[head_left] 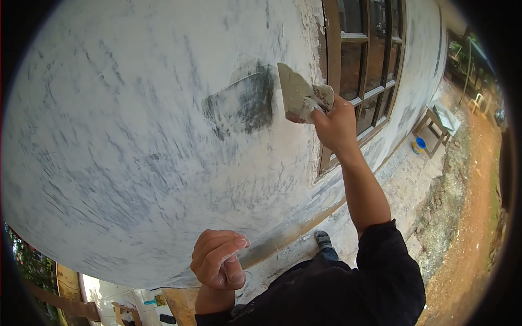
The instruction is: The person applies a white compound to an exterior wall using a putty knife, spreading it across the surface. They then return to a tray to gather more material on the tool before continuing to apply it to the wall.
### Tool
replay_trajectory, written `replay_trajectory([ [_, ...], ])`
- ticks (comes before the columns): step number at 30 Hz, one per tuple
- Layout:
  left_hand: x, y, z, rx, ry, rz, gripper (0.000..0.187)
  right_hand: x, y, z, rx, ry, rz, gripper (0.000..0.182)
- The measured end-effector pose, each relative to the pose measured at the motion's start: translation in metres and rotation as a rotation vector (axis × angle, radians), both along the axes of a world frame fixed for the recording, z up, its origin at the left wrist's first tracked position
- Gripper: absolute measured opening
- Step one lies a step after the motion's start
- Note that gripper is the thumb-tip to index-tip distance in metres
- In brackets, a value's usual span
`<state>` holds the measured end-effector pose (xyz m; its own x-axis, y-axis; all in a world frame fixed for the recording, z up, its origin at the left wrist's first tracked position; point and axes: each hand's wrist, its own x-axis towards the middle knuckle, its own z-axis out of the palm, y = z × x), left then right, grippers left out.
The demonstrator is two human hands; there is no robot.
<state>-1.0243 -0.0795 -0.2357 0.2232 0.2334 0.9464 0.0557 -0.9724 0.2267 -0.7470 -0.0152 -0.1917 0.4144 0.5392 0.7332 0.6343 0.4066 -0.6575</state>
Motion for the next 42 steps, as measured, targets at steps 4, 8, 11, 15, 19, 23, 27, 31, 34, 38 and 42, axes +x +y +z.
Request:
replay_trajectory([
  [4,-0.005,0.000,-0.001,-0.008,-0.004,-0.002,0.019,-0.025,-0.003,0.000,0.134,-0.252,-0.291,0.027],
  [8,-0.008,0.000,-0.002,0.005,-0.015,-0.017,0.018,-0.080,0.038,-0.018,0.062,-0.454,-0.345,0.023],
  [11,-0.014,-0.001,-0.005,-0.004,-0.026,0.017,0.018,-0.111,0.060,-0.020,0.071,-0.496,-0.382,0.016],
  [15,-0.015,-0.001,-0.006,-0.053,-0.067,0.077,0.016,-0.155,0.055,-0.022,0.040,-0.467,-0.341,0.013],
  [19,-0.008,-0.008,-0.006,-0.049,-0.084,0.045,0.016,-0.192,0.033,-0.026,0.060,-0.496,-0.138,0.015],
  [23,-0.009,-0.020,-0.001,-0.041,-0.055,0.070,0.015,-0.174,0.006,-0.016,0.183,-0.411,0.091,0.017],
  [27,-0.006,-0.025,0.001,-0.039,-0.080,0.083,0.014,-0.110,0.001,0.001,-0.042,-0.025,0.432,0.017],
  [31,0.006,-0.026,0.001,-0.047,-0.071,0.052,0.014,-0.057,0.028,-0.005,-0.126,0.058,0.353,0.025],
  [34,0.013,-0.025,0.001,-0.044,-0.050,0.037,0.014,-0.032,0.036,-0.010,-0.022,0.107,0.268,0.028],
  [38,0.016,-0.020,0.001,-0.011,0.011,-0.013,0.017,-0.006,0.035,-0.015,-0.050,0.126,0.058,0.026],
  [42,0.019,-0.021,0.000,-0.027,0.019,-0.018,0.017,0.008,0.014,-0.015,-0.124,0.180,0.036,0.026],
])
